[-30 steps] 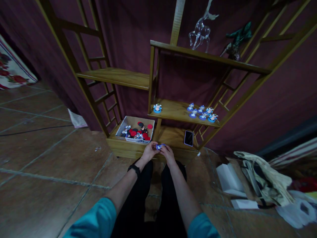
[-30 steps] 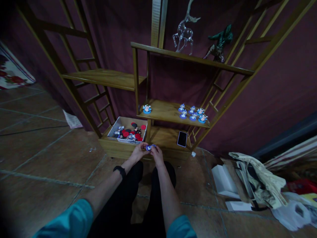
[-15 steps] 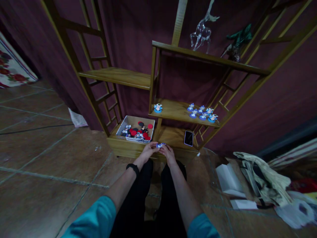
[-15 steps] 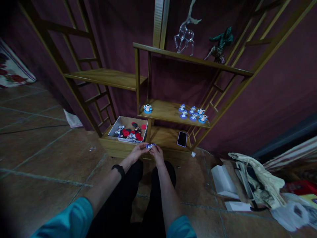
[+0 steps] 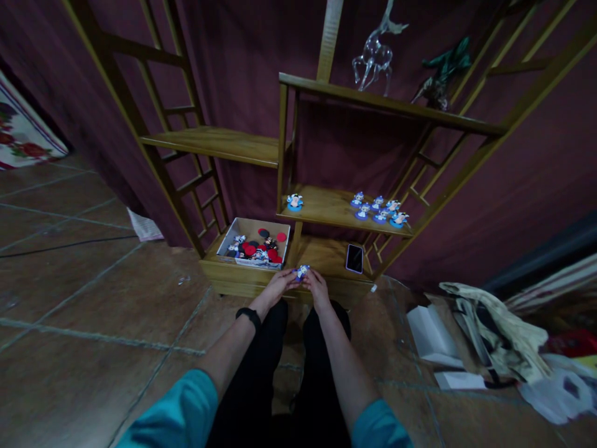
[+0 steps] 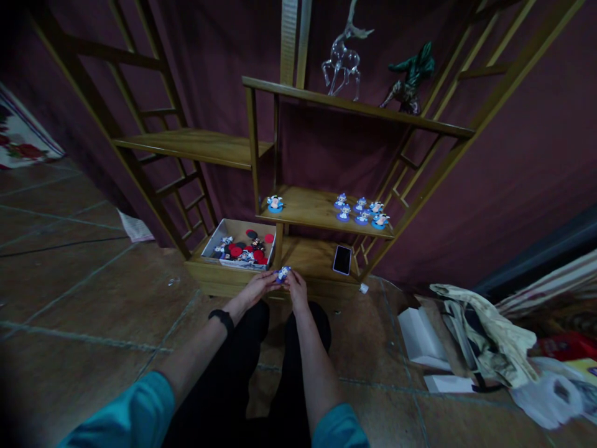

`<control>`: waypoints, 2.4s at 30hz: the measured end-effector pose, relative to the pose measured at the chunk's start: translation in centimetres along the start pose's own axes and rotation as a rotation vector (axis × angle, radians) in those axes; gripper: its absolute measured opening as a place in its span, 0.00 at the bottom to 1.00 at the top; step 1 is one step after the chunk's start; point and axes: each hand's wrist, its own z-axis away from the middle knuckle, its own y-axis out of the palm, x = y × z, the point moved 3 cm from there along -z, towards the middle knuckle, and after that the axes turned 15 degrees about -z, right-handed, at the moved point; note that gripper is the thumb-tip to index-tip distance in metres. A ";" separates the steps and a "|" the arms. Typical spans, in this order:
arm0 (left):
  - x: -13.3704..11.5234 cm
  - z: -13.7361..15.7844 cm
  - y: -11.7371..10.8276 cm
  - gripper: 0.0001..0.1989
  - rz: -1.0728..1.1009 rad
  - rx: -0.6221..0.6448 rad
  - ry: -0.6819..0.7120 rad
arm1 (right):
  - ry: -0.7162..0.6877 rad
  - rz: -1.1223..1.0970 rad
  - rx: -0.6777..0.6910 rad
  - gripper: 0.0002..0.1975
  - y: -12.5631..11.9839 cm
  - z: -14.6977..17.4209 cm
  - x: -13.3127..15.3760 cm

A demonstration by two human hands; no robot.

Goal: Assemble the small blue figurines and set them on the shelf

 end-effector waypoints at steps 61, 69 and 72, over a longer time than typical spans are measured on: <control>0.2 0.0 0.0 0.20 0.060 0.054 -0.045 | -0.060 -0.024 0.062 0.23 0.0 0.4 0.3; 0.8 -0.5 -0.4 0.21 0.043 -0.019 0.011 | -0.077 -0.021 0.133 0.20 0.2 0.4 0.4; 0.9 -0.5 -0.5 0.21 0.012 -0.037 0.022 | -0.093 0.050 0.149 0.19 0.2 0.3 0.2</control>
